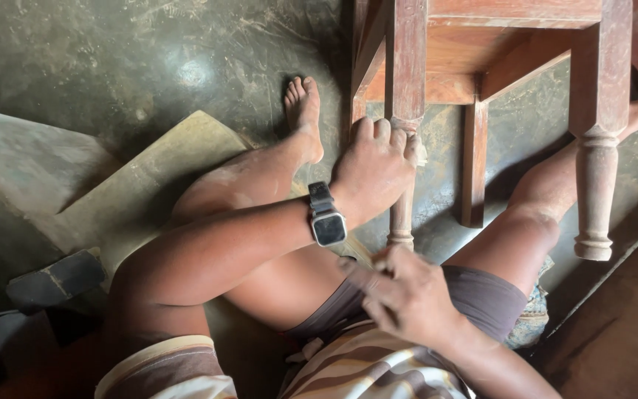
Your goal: The person sits on the floor and sands the legs of a wooden stool using a sanding block. They hold the stool steady with one hand while rubbing the sanding block along the turned legs.
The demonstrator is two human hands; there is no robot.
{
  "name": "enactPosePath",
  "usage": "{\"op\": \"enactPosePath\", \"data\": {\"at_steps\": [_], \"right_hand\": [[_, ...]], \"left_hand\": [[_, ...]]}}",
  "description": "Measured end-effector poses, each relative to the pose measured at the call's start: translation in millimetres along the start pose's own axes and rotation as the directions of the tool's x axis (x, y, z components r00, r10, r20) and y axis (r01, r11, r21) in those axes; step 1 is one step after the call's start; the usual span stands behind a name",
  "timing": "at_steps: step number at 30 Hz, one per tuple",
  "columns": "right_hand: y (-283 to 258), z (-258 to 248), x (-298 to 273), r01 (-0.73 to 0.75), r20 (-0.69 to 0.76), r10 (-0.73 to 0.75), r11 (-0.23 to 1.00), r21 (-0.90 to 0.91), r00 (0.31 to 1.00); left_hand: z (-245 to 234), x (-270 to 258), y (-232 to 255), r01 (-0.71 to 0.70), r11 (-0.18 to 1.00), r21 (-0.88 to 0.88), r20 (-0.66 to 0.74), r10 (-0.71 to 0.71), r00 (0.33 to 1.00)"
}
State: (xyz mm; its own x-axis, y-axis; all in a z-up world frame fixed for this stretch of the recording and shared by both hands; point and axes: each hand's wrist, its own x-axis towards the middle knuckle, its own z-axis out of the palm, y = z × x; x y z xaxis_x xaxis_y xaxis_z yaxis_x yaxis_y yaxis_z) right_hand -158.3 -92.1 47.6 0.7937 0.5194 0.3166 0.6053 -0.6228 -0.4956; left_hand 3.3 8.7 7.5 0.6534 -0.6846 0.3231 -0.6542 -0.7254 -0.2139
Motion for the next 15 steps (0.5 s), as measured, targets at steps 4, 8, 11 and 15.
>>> {"op": "enactPosePath", "data": {"at_steps": [4, 8, 11, 15], "right_hand": [[45, 21, -1, -0.307, -0.229, 0.356, 0.925, 0.224, 0.906], [107, 75, -31, -0.532, 0.028, 0.797, 0.377, 0.758, 0.604], [115, 83, -14, -0.434, 0.211, 0.730, 0.130, 0.891, 0.651], [89, 67, 15, -0.178, 0.387, 0.658, -0.364, 0.914, 0.645]], "left_hand": [[17, 4, -23, -0.083, 0.981, -0.177, 0.030, 0.089, 0.996], [24, -4, -32, -0.101, 0.964, -0.245, 0.003, 0.105, 0.994], [-43, 12, -62, -0.149, 0.956, -0.253, 0.045, 0.166, 0.985], [-25, 10, -66, -0.047, 0.880, -0.472, 0.364, 0.244, 0.899]]}}
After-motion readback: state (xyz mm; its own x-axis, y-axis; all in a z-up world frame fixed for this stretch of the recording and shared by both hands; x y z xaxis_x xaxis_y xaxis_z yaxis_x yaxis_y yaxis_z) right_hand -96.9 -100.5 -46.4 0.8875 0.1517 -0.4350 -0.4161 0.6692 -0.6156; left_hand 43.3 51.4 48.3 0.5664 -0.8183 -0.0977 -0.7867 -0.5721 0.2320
